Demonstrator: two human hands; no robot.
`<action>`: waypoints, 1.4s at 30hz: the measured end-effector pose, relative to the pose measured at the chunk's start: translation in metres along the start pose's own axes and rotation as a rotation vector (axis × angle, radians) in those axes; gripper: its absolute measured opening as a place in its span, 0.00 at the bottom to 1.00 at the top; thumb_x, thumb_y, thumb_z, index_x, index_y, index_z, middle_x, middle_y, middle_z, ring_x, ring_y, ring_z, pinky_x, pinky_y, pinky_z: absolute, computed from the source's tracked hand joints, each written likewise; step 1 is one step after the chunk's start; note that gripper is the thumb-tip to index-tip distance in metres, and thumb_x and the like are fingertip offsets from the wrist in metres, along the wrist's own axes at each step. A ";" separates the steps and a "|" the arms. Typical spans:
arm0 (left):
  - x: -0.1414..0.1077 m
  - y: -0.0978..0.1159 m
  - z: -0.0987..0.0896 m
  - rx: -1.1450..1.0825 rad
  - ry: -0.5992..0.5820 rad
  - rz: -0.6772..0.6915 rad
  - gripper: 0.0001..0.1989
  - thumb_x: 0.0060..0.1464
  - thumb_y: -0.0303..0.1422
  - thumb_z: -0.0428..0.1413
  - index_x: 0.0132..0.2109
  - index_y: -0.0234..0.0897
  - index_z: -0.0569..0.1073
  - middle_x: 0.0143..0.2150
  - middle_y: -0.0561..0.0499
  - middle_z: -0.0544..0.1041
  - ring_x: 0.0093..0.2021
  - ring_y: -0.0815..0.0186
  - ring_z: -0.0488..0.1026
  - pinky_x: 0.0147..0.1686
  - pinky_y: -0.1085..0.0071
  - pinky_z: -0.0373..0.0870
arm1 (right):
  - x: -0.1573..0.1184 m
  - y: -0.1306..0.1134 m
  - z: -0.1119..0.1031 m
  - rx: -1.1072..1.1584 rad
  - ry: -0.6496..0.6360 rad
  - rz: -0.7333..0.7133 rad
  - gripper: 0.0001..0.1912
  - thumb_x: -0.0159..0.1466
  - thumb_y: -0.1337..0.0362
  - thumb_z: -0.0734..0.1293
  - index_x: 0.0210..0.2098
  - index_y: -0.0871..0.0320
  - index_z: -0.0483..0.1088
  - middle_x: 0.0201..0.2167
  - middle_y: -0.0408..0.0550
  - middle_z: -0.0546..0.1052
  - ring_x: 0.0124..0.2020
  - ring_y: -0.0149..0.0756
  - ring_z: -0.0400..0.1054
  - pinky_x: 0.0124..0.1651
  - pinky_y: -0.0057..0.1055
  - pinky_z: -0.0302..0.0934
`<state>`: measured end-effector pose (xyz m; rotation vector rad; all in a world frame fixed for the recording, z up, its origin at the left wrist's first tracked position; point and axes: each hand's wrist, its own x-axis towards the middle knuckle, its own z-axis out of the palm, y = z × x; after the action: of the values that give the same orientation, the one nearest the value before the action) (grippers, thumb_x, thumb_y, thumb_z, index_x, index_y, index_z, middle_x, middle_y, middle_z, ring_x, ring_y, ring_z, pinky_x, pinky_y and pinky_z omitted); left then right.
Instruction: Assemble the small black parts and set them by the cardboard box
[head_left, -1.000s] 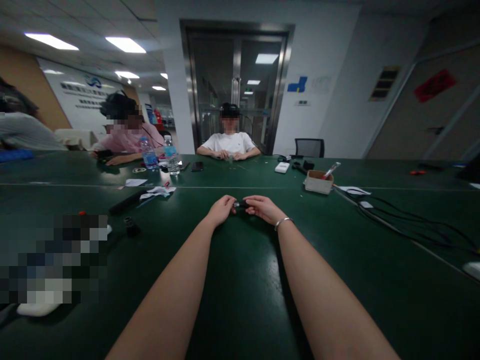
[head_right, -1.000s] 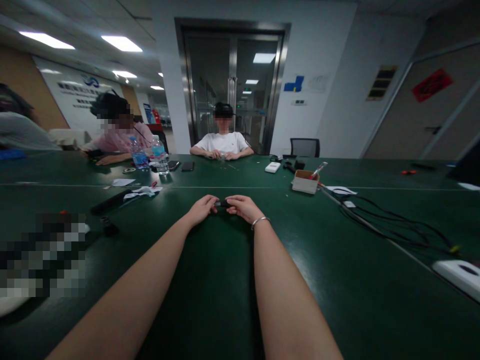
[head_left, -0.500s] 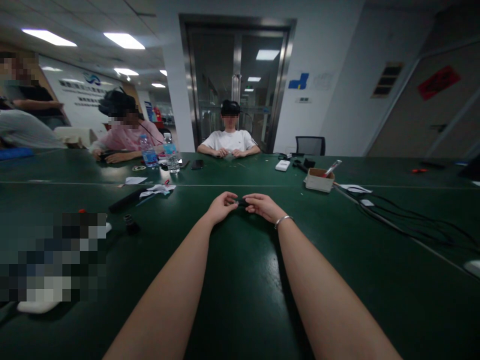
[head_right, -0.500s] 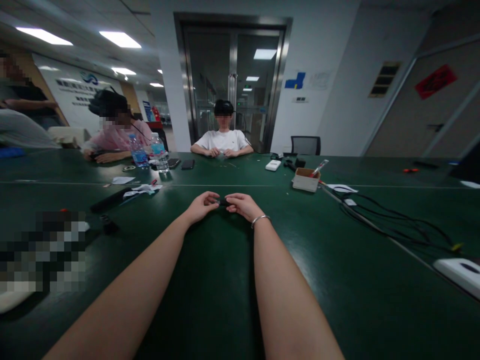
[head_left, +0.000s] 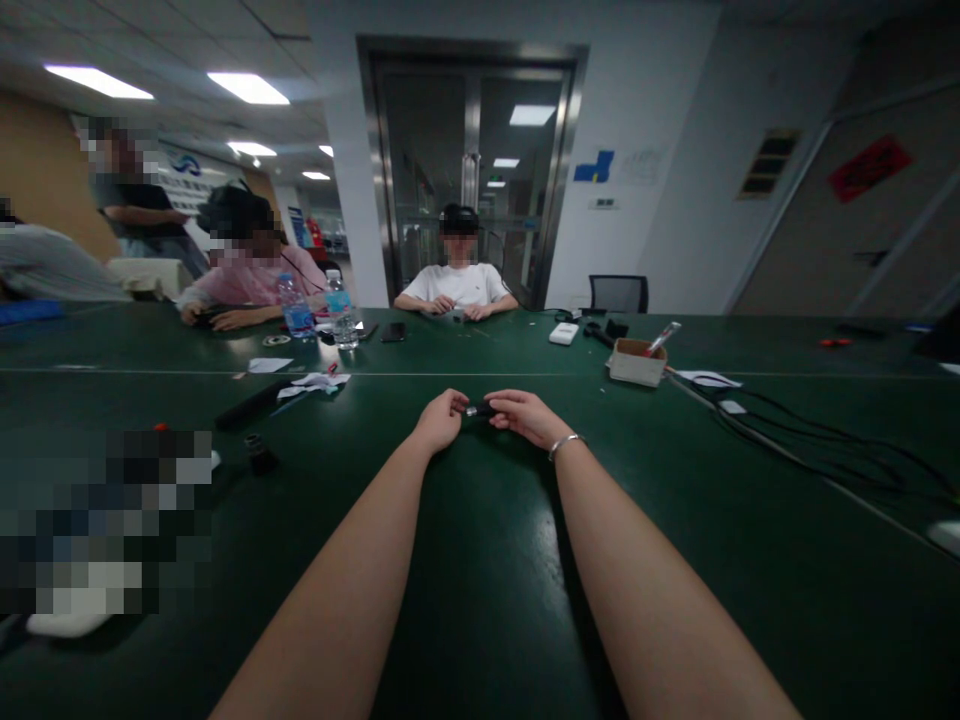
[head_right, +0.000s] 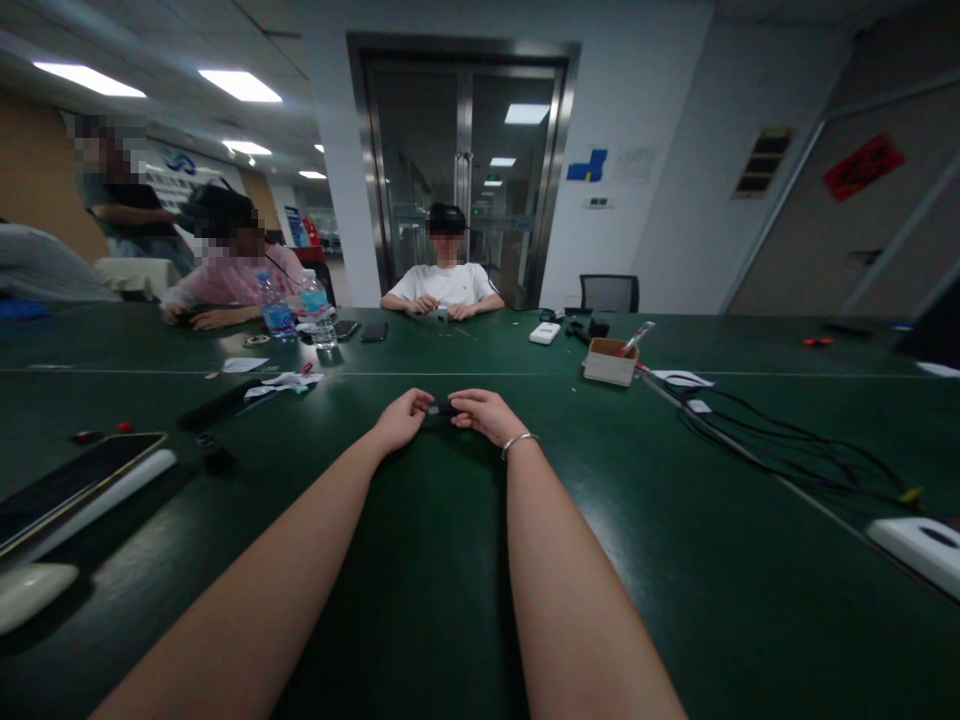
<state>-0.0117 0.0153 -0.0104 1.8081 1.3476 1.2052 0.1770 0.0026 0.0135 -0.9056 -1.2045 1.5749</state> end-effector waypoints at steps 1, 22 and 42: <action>0.001 0.000 0.001 -0.028 -0.016 -0.017 0.10 0.50 0.25 0.52 0.40 0.37 0.73 0.34 0.50 0.75 0.33 0.68 0.70 0.36 0.71 0.65 | 0.000 0.001 -0.001 0.007 0.002 -0.002 0.08 0.60 0.78 0.65 0.38 0.66 0.73 0.26 0.50 0.76 0.21 0.26 0.71 0.25 0.19 0.69; -0.007 0.011 -0.004 -0.190 -0.068 0.050 0.24 0.35 0.21 0.63 0.43 0.34 0.69 0.29 0.54 0.72 0.28 0.72 0.68 0.32 0.72 0.65 | -0.001 -0.001 0.003 -0.059 0.019 0.007 0.05 0.61 0.77 0.66 0.37 0.68 0.71 0.22 0.49 0.75 0.19 0.25 0.70 0.24 0.18 0.67; -0.008 0.012 -0.005 -0.229 -0.042 0.017 0.21 0.34 0.23 0.64 0.40 0.33 0.71 0.28 0.53 0.74 0.28 0.70 0.69 0.33 0.71 0.65 | 0.002 0.000 0.006 -0.129 0.031 0.015 0.04 0.64 0.72 0.64 0.37 0.67 0.70 0.19 0.49 0.75 0.18 0.25 0.69 0.23 0.18 0.67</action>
<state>-0.0118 0.0035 -0.0001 1.6759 1.1229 1.2677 0.1708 0.0030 0.0146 -1.0205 -1.2915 1.5026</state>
